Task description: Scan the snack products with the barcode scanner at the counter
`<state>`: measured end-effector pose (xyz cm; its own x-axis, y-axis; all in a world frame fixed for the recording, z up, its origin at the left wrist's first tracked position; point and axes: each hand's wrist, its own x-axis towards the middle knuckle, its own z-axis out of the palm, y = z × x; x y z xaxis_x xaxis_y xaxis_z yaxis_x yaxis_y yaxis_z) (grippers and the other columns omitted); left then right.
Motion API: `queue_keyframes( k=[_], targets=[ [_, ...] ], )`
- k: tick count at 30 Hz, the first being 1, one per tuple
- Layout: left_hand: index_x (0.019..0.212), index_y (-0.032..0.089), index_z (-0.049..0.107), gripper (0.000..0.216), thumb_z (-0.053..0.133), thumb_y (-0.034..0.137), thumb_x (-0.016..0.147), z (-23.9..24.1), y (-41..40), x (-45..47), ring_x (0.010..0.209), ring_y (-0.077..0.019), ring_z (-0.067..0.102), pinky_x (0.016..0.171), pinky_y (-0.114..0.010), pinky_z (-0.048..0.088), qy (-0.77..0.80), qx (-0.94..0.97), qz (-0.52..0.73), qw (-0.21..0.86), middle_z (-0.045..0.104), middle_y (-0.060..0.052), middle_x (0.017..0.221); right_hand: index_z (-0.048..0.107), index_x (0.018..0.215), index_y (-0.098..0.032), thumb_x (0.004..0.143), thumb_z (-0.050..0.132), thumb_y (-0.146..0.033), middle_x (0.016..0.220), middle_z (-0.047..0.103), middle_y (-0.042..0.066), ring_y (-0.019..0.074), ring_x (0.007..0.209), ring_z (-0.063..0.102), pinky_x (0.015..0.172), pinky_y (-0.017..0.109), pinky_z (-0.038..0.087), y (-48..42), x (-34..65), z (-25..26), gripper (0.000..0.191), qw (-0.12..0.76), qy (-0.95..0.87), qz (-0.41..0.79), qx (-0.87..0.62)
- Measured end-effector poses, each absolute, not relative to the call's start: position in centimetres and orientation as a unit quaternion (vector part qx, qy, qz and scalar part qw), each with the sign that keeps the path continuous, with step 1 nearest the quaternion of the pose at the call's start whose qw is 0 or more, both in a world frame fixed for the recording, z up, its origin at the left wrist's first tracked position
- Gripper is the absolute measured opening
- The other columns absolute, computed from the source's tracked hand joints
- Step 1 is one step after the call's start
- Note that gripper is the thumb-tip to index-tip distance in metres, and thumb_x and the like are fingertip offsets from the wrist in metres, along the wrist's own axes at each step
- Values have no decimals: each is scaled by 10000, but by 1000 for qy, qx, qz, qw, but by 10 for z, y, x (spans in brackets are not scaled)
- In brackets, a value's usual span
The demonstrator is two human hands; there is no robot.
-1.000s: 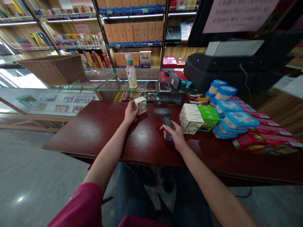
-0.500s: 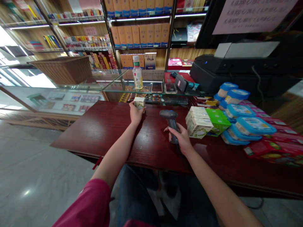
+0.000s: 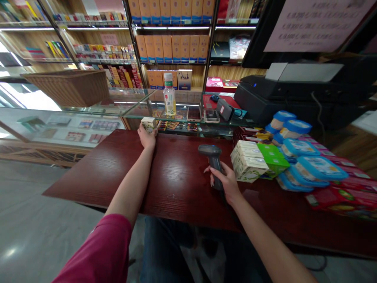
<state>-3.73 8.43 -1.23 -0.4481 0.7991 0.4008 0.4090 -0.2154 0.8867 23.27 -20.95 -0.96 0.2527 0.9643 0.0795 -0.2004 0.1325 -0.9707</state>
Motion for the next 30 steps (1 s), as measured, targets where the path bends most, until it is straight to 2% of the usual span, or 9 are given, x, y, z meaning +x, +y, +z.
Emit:
queue_keyframes(
  k=[3, 6, 9, 12, 14, 17, 20, 23, 30],
  targets=[
    [1525, 191, 450, 837, 832, 163, 780, -11, 87, -37, 1440, -332, 534, 1268, -478, 379, 620, 507, 576, 163, 529, -180, 1486, 662, 962, -205, 782, 865, -484, 874, 773, 37, 89, 451, 532, 418, 251, 464, -209, 232, -9, 389, 649, -402, 447, -466],
    [1599, 136, 339, 951, 823, 177, 781, -9, 80, -38, 1507, -330, 468, 1303, -459, 321, 618, 532, 551, 176, 495, -218, 1558, 643, 1000, -208, 759, 879, -474, 871, 753, 18, 84, 457, 538, 422, 247, 470, -210, 231, -7, 429, 671, -406, 428, -450],
    [1651, 89, 191, 1086, 821, 204, 774, -5, 65, -40, 1588, -359, 334, 1332, -513, 234, 609, 545, 547, 183, 375, -265, 1658, 615, 1055, -229, 753, 882, -435, 881, 724, -10, 84, 477, 550, 438, 249, 491, -217, 233, -3, 453, 702, -409, 393, -431],
    [1654, 40, 158, 1105, 814, 205, 780, -2, 42, -38, 1638, -375, 184, 1349, -512, 174, 624, 535, 548, 151, 240, -297, 1713, 592, 1116, -249, 776, 861, -410, 891, 707, -14, 91, 501, 554, 449, 256, 500, -229, 237, 1, 463, 725, -418, 334, -433],
    [1645, 38, 200, 1048, 802, 214, 806, -2, 20, -27, 1643, -372, 152, 1352, -506, 165, 612, 552, 554, 114, 199, -295, 1721, 588, 1162, -256, 800, 838, -406, 925, 704, 1, 101, 534, 566, 469, 265, 509, -239, 241, 0, 465, 741, -413, 282, -449],
    [1623, 114, 309, 934, 798, 237, 837, -5, -27, 10, 1608, -366, 242, 1344, -523, 194, 521, 644, 555, 71, 263, -254, 1681, 578, 1239, -263, 838, 793, -423, 986, 699, 34, 135, 607, 605, 523, 300, 537, -256, 250, -5, 482, 763, -390, 204, -473],
    [1602, 202, 376, 876, 820, 323, 856, -7, -85, 71, 1532, -352, 368, 1314, -526, 285, 368, 763, 525, 86, 361, -204, 1589, 532, 1335, -270, 851, 764, -465, 1032, 692, 63, 179, 676, 643, 588, 347, 565, -272, 265, -13, 571, 783, -353, 138, -493],
    [1607, 287, 376, 884, 835, 395, 860, -4, -141, 140, 1471, -342, 430, 1268, -537, 369, 266, 820, 492, 123, 402, -159, 1548, 520, 1334, -277, 857, 746, -496, 1059, 681, 71, 165, 618, 611, 588, 366, 569, -287, 283, -19, 571, 792, -317, 104, -511],
    [1428, 292, 594, 701, 894, 369, 798, 0, -198, 221, 1456, -398, 393, 1191, -584, 443, 253, 850, 452, 96, 409, -144, 1593, 486, 1325, -261, 880, 692, -516, 1025, 673, 66, 157, 548, 589, 554, 373, 576, -303, 308, -29, 552, 780, -297, 63, -548]
  ],
)
